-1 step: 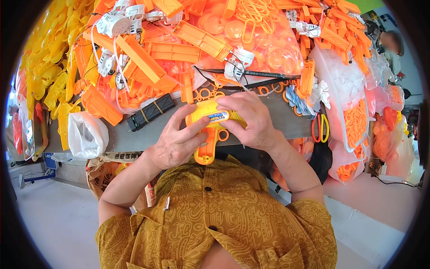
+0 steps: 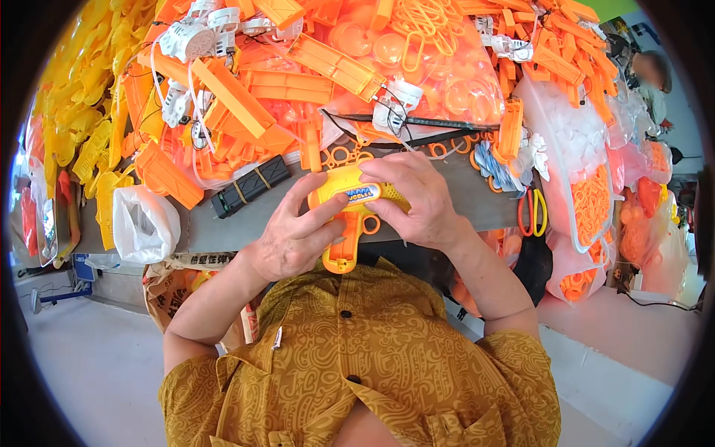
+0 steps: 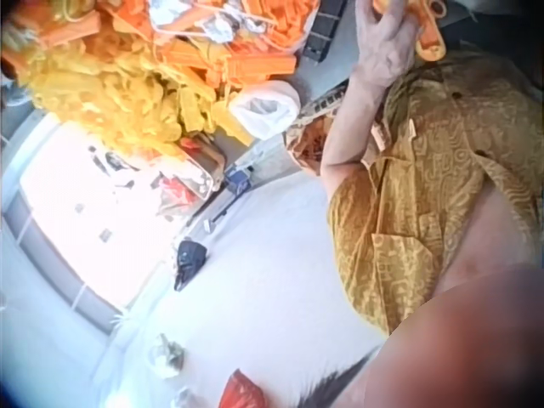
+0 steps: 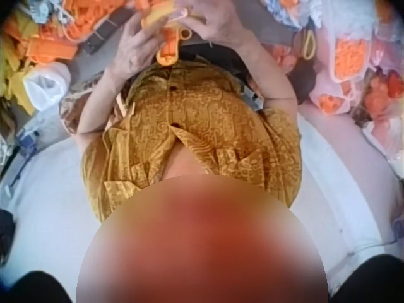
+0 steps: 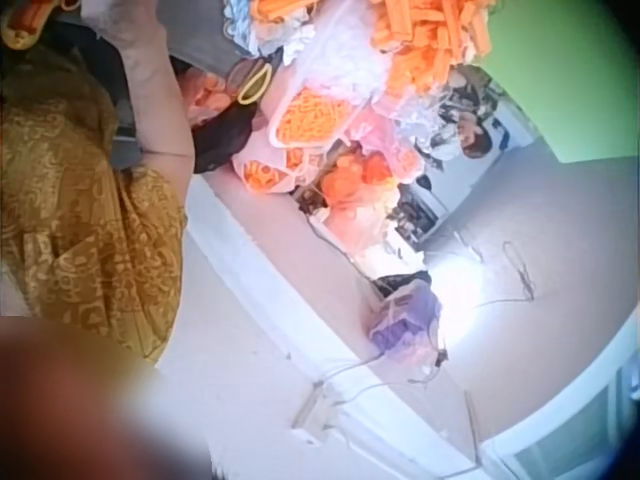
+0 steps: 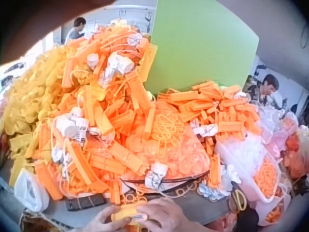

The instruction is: Assembling and decorating a yellow plastic toy gun with stickers on a cluttered workbench.

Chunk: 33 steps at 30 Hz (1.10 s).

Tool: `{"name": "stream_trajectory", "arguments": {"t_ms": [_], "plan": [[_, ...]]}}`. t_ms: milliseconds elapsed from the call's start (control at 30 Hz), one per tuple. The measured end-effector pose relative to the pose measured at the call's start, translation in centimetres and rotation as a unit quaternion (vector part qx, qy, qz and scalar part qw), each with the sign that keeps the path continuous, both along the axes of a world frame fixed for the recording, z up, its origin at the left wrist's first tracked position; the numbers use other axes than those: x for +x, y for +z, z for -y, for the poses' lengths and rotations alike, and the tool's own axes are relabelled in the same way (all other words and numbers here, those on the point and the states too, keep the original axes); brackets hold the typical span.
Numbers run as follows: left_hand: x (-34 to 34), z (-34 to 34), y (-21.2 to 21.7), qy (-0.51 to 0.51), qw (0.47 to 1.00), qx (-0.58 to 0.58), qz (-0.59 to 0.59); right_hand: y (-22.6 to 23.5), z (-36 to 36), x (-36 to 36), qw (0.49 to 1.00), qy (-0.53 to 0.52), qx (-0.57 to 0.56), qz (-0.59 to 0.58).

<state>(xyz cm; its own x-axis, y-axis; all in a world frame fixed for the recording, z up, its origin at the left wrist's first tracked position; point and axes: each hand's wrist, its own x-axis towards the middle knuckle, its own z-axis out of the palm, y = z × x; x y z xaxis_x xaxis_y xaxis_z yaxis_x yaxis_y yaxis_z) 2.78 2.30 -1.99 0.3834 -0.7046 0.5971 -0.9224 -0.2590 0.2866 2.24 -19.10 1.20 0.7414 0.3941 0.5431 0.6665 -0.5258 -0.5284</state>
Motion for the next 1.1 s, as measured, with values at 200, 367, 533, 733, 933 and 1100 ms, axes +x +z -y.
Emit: {"name": "stream_trajectory", "arguments": {"t_ms": [200,367,533,733,933,1100], "plan": [[0.1,0.1,-0.2,-0.017,1.000,0.002,0.007,-0.2,0.1,-0.1,1.000,0.001,-0.012,0.015],[-0.5,0.4,-0.7,0.010,1.000,0.006,0.011,-0.3,0.4,-0.1,1.000,0.013,-0.015,0.023],[-0.5,0.3,-0.7,0.001,1.000,-0.002,0.019,-0.5,0.4,-0.1,0.999,0.024,-0.022,0.031],[-0.5,0.2,-0.6,-0.004,1.000,0.012,0.016,-0.6,0.3,-0.2,0.999,0.015,-0.024,0.036],[-0.8,0.4,-0.9,0.006,1.000,-0.016,0.026,-0.8,0.4,-0.4,0.998,0.023,-0.024,0.044],[-0.8,0.4,-1.0,0.007,0.999,-0.012,0.031,-0.9,0.6,-0.8,0.998,0.001,-0.037,0.060]]}}
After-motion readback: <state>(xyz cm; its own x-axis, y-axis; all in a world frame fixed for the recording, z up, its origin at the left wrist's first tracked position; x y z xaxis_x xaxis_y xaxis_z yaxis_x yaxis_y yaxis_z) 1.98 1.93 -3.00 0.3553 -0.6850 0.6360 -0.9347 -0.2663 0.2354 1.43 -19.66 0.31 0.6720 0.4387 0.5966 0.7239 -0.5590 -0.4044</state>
